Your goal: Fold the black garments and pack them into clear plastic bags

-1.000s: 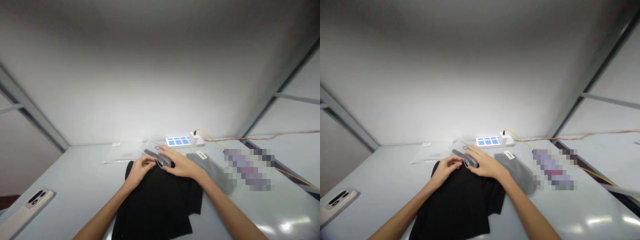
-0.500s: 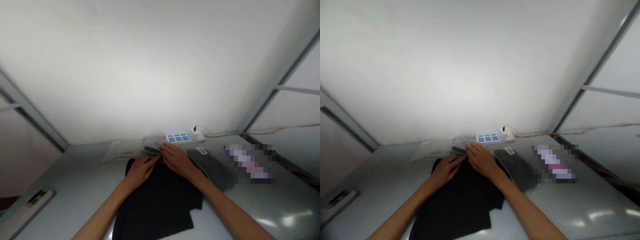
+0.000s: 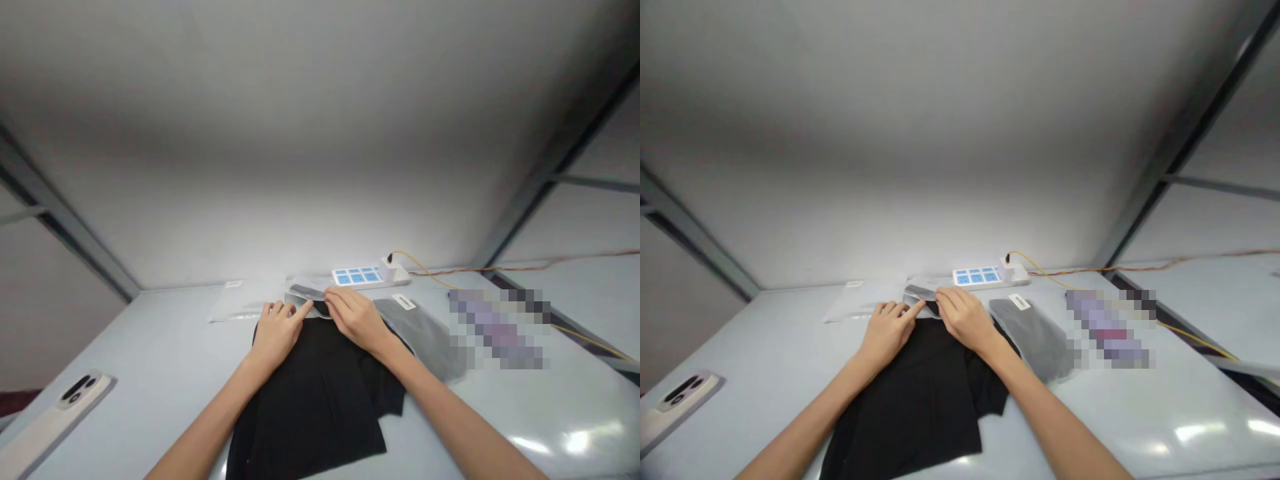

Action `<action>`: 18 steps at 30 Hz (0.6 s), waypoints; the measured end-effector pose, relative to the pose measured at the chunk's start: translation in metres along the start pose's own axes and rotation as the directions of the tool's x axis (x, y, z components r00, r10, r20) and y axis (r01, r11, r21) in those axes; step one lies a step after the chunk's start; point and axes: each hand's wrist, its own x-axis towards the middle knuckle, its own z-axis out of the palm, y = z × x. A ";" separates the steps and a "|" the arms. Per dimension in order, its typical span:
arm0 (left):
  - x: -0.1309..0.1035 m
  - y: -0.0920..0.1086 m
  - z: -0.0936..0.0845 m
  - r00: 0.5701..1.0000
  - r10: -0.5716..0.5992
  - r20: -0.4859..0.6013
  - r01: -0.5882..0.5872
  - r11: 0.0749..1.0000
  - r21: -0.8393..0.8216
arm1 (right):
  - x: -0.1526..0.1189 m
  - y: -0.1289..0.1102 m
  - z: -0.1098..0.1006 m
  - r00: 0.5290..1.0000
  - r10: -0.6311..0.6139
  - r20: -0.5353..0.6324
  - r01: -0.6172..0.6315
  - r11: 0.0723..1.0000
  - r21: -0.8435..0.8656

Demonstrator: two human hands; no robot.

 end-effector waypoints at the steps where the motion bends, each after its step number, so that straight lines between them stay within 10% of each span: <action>1: 0.001 0.001 0.001 1.000 0.017 -0.012 -0.017 1.000 -0.003 | 0.000 0.000 0.000 1.000 0.026 -0.014 -0.025 1.000 0.005; 12: -0.002 0.007 0.001 0.929 0.314 -0.195 -0.328 0.944 -0.045 | 0.000 0.004 -0.003 0.914 0.376 -0.149 -0.376 0.926 0.030; 18: -0.001 0.007 0.001 0.919 0.326 -0.222 -0.340 0.940 -0.026 | 0.009 0.001 -0.012 0.990 0.053 0.130 -0.052 0.999 -0.012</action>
